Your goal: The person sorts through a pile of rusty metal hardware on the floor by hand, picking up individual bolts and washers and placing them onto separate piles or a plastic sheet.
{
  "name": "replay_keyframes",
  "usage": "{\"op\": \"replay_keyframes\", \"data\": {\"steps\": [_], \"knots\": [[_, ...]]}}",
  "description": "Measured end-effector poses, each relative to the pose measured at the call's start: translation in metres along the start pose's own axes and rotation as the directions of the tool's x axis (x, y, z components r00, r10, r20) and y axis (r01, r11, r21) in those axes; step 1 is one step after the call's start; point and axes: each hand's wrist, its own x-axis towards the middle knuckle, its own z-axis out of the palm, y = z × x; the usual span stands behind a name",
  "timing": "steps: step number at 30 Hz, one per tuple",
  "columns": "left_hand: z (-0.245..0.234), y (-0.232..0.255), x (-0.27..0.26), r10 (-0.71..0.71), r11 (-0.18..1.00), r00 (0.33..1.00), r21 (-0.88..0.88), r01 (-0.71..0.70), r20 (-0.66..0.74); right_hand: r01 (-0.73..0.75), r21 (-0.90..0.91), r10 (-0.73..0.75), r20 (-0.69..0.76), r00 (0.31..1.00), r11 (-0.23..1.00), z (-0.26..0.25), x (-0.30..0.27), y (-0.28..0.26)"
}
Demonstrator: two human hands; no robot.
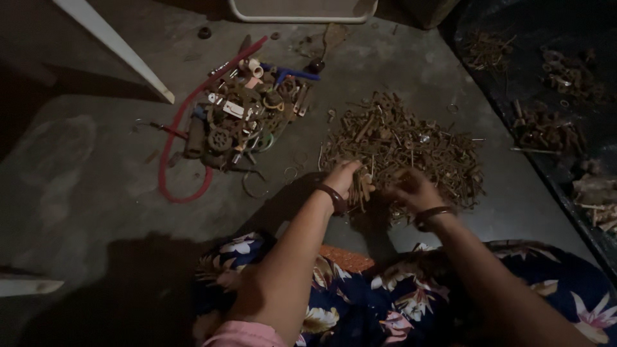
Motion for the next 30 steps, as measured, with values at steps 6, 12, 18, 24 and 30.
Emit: {"op": "replay_keyframes", "data": {"steps": [6, 12, 18, 24, 30], "knots": [[-0.004, 0.004, -0.007, -0.087, 0.981, 0.988, 0.164, 0.108, -0.131, 0.147, 0.149, -0.176, 0.205, 0.963, 0.978, 0.036, 0.005, 0.004], [-0.003, 0.012, -0.019, -0.112, 0.993, 0.981, 0.008, 0.115, -0.160, 0.234, -0.184, -0.270, -0.205, 0.941, 0.955, -0.013, 0.028, -0.002], [0.003, 0.025, -0.025, -0.196, 0.967, 0.971, -0.193, 0.168, -0.134, 0.480, -0.465, -0.593, -0.129, 0.795, 0.744, 0.012, 0.043, 0.032], [-0.003, 0.017, -0.011, -0.140, 0.978, 0.981, -0.172, 0.117, -0.133, 0.456, -0.774, -0.681, 0.046, 0.731, 0.438, 0.040, 0.046, 0.047], [0.002, 0.021, -0.018, -0.119, 0.981, 0.988, -0.165, 0.101, -0.103, 0.449, -0.521, -0.537, -0.022, 0.843, 0.726, 0.011, 0.045, 0.036]]}}
